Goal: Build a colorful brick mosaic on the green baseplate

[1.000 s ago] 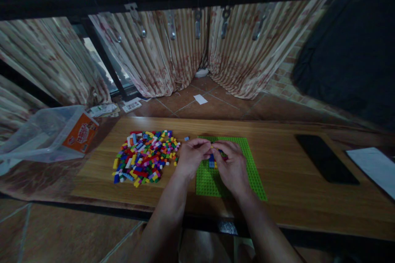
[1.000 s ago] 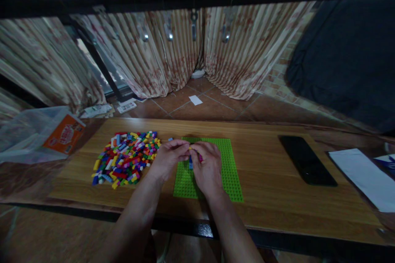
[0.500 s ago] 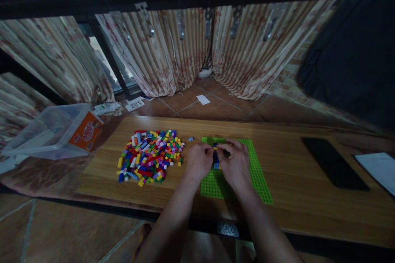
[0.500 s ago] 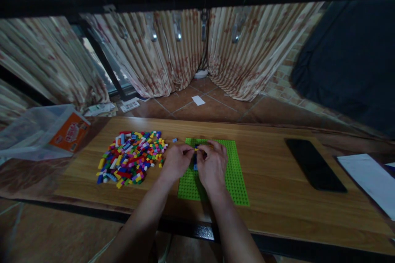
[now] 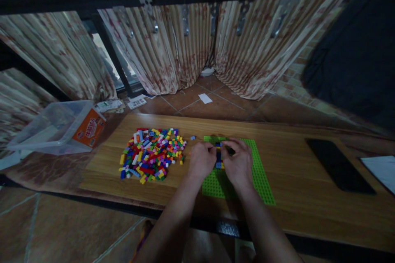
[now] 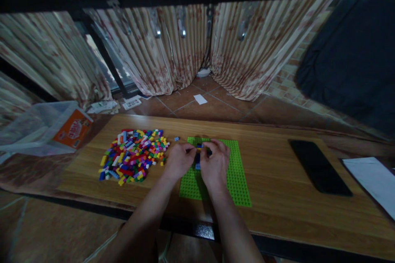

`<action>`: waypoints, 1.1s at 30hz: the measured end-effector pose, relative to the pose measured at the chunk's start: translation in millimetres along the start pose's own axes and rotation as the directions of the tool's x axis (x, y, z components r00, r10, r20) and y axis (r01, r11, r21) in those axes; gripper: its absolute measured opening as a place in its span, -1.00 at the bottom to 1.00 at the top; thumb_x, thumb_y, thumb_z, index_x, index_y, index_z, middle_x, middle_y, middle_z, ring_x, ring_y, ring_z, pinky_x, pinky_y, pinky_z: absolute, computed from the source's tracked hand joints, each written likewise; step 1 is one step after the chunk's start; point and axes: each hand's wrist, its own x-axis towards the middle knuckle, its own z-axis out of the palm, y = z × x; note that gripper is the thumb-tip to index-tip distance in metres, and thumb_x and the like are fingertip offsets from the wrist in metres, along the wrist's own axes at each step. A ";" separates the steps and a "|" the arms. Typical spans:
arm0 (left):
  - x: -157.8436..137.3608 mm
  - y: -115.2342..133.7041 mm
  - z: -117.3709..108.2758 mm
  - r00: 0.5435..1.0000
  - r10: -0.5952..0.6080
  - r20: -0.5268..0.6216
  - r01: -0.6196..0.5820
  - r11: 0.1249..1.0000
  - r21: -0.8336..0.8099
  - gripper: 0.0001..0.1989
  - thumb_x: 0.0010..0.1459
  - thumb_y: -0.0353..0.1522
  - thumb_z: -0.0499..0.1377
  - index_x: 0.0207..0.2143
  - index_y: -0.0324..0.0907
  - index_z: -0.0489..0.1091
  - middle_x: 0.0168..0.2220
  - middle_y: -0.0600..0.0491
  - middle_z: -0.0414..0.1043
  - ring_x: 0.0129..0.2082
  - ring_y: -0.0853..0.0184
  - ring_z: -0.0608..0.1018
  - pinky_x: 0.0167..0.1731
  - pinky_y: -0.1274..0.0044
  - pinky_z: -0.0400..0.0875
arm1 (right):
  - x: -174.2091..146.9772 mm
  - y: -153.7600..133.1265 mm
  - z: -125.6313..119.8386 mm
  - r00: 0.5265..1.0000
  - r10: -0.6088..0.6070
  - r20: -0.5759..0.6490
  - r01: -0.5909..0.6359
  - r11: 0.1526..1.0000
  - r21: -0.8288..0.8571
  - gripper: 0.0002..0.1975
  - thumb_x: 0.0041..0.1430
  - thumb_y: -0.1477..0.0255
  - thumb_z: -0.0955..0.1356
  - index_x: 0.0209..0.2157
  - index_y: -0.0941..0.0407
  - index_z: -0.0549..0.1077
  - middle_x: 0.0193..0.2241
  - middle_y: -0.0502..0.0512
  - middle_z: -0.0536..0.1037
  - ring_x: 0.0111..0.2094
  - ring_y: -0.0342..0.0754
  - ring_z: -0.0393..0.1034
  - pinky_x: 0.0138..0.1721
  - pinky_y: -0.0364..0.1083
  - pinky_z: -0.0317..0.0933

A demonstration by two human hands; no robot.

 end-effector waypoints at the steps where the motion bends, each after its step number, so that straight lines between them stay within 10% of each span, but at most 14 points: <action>1: -0.2 0.9 -0.4 1.000 -0.007 -0.003 0.007 1.000 0.000 -0.72 0.16 -0.41 0.04 -0.40 -0.18 0.57 -0.43 0.02 0.57 -0.44 0.37 0.51 -0.40 0.58 0.29 | 0.1 -0.1 0.2 1.000 0.004 0.000 -0.004 1.000 -0.003 -0.80 0.10 0.40 0.29 -0.32 0.11 0.56 -0.15 0.23 0.51 -0.07 0.14 0.30 -0.02 0.14 0.16; 23: -3.7 5.6 5.9 0.996 -0.063 -0.062 0.064 0.998 0.015 -0.73 0.13 -0.43 0.06 -0.41 -0.19 0.57 -0.46 0.01 0.55 -0.43 0.39 0.51 -0.40 0.60 0.28 | 2.9 3.8 3.8 1.000 0.013 0.017 -0.013 1.000 -0.007 -0.79 0.07 0.37 0.29 -0.37 0.11 0.56 -0.30 0.17 0.59 -0.17 0.11 0.39 -0.01 0.12 0.13; 33: 0.8 -13.4 -25.6 0.996 -0.061 -0.068 0.058 0.998 -0.036 -0.73 0.14 -0.47 0.06 -0.36 -0.18 0.58 -0.42 0.04 0.58 -0.41 0.38 0.53 -0.35 0.60 0.35 | 1.4 9.8 -1.7 0.996 -0.057 0.074 0.059 0.998 -0.032 -0.73 0.14 0.29 0.27 -0.30 0.11 0.54 -0.28 0.18 0.58 -0.16 0.12 0.36 -0.01 0.13 0.12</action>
